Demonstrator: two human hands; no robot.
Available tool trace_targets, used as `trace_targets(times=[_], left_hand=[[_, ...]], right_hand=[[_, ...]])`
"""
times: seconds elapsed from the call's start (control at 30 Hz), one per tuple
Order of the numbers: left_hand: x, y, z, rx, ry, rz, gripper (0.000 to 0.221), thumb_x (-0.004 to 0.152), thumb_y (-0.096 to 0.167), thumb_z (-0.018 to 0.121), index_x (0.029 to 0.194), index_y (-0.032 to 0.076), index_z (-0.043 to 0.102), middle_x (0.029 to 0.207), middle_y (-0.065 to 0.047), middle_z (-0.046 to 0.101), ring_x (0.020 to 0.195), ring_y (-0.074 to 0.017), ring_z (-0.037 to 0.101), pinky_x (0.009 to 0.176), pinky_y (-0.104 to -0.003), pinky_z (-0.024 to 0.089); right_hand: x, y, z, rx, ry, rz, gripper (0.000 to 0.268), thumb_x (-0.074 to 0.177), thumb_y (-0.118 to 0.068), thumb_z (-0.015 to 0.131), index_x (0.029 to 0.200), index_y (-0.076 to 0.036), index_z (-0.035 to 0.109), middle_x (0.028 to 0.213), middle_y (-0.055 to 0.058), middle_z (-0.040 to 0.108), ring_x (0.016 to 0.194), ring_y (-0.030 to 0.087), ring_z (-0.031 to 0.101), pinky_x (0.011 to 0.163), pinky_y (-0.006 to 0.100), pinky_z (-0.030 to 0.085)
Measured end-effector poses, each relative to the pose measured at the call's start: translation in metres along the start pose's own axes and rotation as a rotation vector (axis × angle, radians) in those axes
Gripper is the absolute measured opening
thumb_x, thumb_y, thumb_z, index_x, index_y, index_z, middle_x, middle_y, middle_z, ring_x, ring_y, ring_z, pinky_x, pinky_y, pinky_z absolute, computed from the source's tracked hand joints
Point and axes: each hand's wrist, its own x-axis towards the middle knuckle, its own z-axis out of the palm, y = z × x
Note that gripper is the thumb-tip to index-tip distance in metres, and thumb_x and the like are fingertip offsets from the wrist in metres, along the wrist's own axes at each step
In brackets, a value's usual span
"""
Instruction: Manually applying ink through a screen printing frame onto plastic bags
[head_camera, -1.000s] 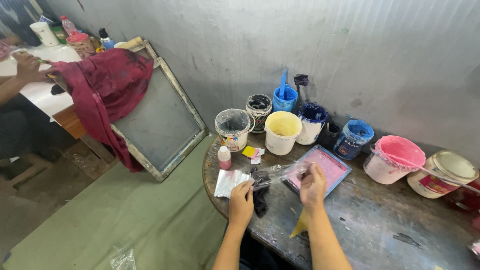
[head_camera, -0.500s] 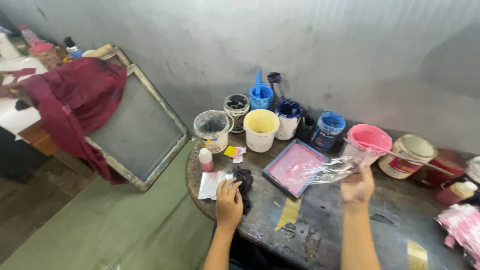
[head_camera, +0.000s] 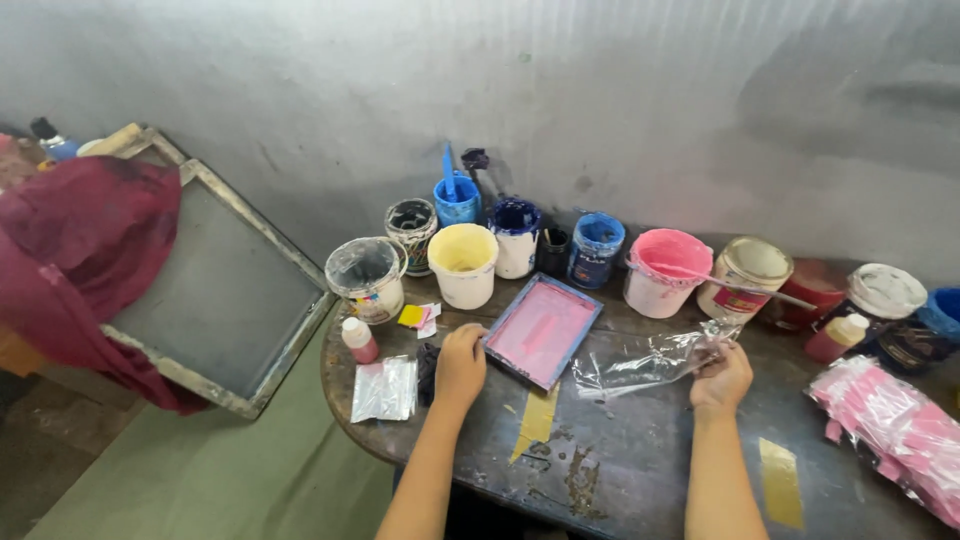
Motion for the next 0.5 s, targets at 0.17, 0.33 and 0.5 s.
trace_targets(times=[0.17,0.33,0.5], left_hand=[[0.027,-0.051,0.049,0.106,-0.128,-0.120,0.014,0.094,0.017,0.065,0.106,0.019,0.073,0.100,-0.002,0.073,0.099,-0.0228,0.072,0.088,-0.036,0.057],[0.028,-0.035,0.034,0.147,-0.247,-0.184,0.014,0.091,0.020,0.071,0.105,0.016,0.071,0.095,-0.008,0.074,0.097,-0.0291,0.073,0.086,-0.041,0.060],[0.025,-0.039,0.027,0.227,-0.274,-0.240,0.019,0.088,0.022,0.072,0.104,0.013,0.070,0.092,-0.011,0.074,0.095,-0.0332,0.074,0.084,-0.045,0.060]], right_hand=[[-0.002,-0.002,0.000,-0.017,0.007,-0.047,0.014,0.096,-0.025,0.061,0.083,-0.032,0.059,0.081,-0.004,0.071,0.062,0.017,0.065,0.044,0.026,0.033],[0.013,0.005,-0.005,0.014,0.048,-0.059,0.010,0.095,-0.020,0.061,0.090,-0.029,0.061,0.084,-0.002,0.072,0.068,0.017,0.070,0.051,0.026,0.046],[-0.005,-0.005,0.009,-0.027,0.051,-0.042,0.011,0.098,-0.019,0.057,0.092,-0.027,0.060,0.084,-0.001,0.071,0.071,0.017,0.072,0.048,0.026,0.049]])
